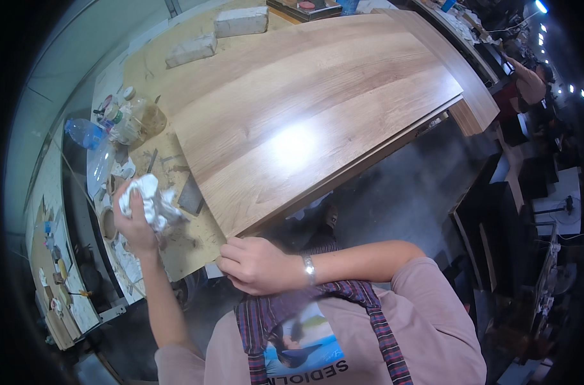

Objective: The person sands a wooden board with a sanding block and wipes it with a cloth, repeating the cycle across the surface. The board is flipped to work on both sides, and the person continues alternating sanding and wiping motions.

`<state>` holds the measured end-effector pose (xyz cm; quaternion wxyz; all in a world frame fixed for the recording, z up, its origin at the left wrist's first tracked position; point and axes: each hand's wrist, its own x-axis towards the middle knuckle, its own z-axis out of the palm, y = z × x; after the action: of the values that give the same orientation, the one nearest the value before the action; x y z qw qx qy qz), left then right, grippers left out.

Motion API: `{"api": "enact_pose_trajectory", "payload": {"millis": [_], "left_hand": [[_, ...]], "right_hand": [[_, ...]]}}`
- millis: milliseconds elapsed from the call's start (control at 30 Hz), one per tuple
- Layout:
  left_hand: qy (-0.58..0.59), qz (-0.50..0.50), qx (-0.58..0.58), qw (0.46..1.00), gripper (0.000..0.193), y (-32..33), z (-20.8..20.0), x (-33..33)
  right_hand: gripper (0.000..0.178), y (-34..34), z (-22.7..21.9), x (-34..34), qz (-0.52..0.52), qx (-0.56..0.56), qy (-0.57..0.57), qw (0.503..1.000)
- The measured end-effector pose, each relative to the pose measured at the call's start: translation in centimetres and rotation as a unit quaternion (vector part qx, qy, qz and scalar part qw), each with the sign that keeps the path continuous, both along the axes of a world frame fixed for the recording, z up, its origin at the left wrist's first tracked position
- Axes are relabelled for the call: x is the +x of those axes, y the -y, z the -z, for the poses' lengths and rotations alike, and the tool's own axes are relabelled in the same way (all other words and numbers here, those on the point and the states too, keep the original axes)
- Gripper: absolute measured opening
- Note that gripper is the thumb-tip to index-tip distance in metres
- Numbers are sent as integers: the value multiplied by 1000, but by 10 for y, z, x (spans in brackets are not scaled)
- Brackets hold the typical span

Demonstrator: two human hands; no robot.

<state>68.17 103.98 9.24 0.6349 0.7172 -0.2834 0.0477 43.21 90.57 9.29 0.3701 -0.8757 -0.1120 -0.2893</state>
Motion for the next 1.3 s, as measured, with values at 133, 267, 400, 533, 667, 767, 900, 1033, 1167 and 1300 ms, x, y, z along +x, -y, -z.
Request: {"api": "enact_pose_trajectory", "payload": {"millis": [133,267,400,533,667,767,900,1033,1167,1300], "left_hand": [[-37,-31,-38,998,26,-45,15,-25],[-56,-86,-132,986,27,-86,6,-52],[-25,-146,-102,984,29,-127,-6,-78],[-39,-135,-46,989,30,-130,-3,-99],[-161,-60,-117,978,48,-126,12,-109],[-187,86,-81,975,90,-97,3,-120],[-83,161,84,980,122,-58,-63,-128],[111,132,13,985,92,-25,-88,-104],[24,184,41,982,64,6,-71,-77],[-15,290,29,957,45,32,-61,-83]], "right_hand": [[27,-28,1,7,-27,98,-75,992],[21,-50,34,40,-25,204,-240,949],[20,-72,100,110,106,274,-286,912],[39,-78,126,160,114,341,-250,899],[58,-104,75,141,-126,503,-272,811],[57,-114,36,104,-239,641,-183,706],[49,-36,-45,57,-221,551,-211,776],[50,44,-85,12,76,202,77,973],[65,43,-48,-12,153,-168,-4,974],[71,78,-15,-47,267,-180,-48,946]]}}
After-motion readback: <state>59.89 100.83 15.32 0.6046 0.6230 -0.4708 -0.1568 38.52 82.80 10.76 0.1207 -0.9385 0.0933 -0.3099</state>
